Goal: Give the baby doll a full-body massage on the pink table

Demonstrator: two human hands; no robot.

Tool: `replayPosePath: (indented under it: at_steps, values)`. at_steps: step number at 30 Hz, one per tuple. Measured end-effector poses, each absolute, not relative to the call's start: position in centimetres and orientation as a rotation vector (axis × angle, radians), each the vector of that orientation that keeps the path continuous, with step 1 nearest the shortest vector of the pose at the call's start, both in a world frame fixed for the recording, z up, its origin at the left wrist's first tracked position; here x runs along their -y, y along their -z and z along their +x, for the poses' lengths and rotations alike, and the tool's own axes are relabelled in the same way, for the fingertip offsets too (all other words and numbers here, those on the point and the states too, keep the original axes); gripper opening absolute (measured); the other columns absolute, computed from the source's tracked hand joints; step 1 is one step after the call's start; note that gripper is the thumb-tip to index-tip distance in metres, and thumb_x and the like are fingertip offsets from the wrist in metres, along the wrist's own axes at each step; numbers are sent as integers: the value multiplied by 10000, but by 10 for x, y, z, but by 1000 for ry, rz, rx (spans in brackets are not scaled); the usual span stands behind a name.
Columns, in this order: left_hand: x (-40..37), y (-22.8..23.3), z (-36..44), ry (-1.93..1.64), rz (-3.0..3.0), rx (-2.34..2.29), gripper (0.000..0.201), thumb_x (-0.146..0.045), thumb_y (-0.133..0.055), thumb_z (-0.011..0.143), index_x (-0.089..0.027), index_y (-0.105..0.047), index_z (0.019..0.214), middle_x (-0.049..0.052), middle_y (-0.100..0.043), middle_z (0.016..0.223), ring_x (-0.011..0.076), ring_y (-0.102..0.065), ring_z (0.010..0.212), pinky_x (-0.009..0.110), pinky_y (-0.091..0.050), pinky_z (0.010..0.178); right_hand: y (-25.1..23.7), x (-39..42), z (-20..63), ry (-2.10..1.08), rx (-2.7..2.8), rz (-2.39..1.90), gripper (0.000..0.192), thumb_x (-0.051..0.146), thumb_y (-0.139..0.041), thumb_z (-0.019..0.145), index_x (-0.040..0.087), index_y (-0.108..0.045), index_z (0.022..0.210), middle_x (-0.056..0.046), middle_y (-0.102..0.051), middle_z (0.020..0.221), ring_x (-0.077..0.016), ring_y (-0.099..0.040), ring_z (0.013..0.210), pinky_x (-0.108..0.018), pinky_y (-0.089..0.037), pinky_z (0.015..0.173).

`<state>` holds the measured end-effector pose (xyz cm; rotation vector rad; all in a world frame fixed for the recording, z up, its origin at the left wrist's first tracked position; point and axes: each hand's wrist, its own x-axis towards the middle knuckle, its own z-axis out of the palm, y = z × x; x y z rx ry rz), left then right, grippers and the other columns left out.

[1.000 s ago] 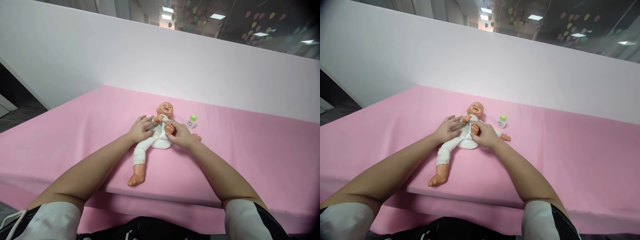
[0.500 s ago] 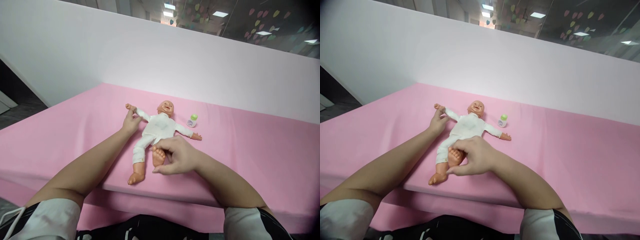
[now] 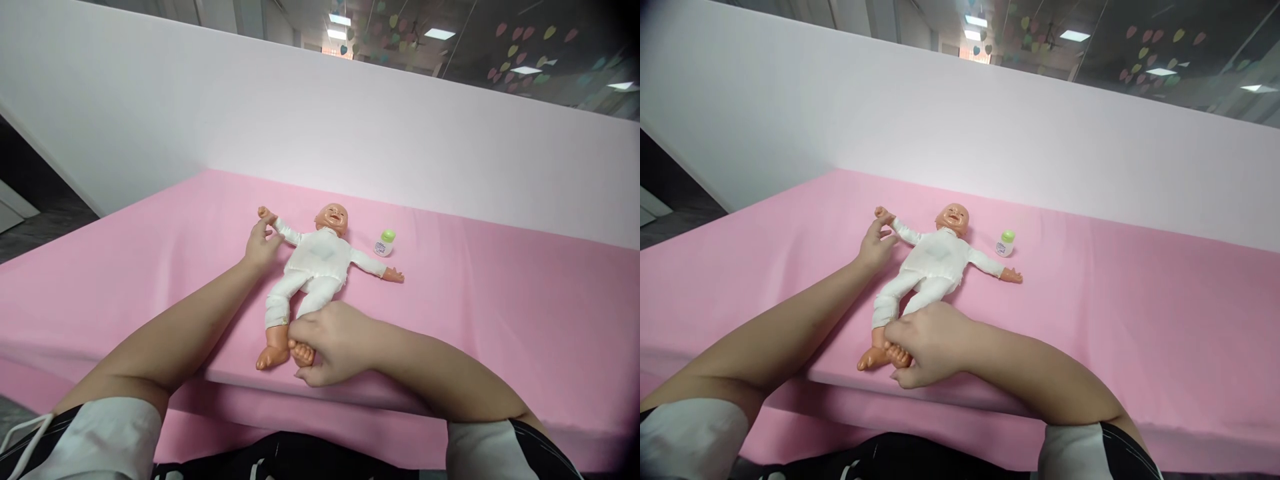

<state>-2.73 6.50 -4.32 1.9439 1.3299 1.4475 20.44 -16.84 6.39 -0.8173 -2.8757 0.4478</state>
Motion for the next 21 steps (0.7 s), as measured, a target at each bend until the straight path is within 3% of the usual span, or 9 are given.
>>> replayPosePath:
  at_steps: [4,7,11,16,21]
  values:
    - [-35,24,-10,-1434,2199,-1233,618,-368,-697,884,-288,-673,1496,109,-473,1713,357,-492,1561,542,-533,1206,-95,161,230,-439,2587,-854,197,325,-767,829,242,-600,893,17,-700,838,-180,-643,765,-316,-478,724]
    - [-22,18,2,-1282,2471,-1038,526,-356,-681,897,-264,-752,1410,115,-541,1681,353,-523,1550,558,-431,1300,-104,141,250,-370,2393,-930,155,283,-743,853,253,-605,915,-13,-730,957,-207,-673,853,-336,-512,782]
    - [-21,20,9,-1089,2594,-928,553,-355,-657,883,-268,-758,1419,107,-574,1668,354,-515,1569,568,-420,1312,-80,98,268,-214,2102,-1052,184,260,-707,851,257,-631,1019,-80,-714,1164,-286,-677,1100,-405,-554,921]
    - [-22,20,7,-1044,2577,-966,597,-382,-652,891,-258,-723,1471,115,-549,1689,352,-470,1609,570,-400,1328,-40,63,275,-281,2052,-1121,289,287,-723,869,240,-643,1142,-91,-681,1206,-289,-658,1174,-448,-556,1011]
    - [-21,18,4,-1134,2467,-982,634,-421,-721,872,-260,-709,1484,123,-485,1707,374,-418,1631,565,-388,1337,-48,71,274,-202,2134,-1070,421,399,-847,847,240,-645,1180,-122,-685,1297,-323,-658,1238,-481,-564,1024]
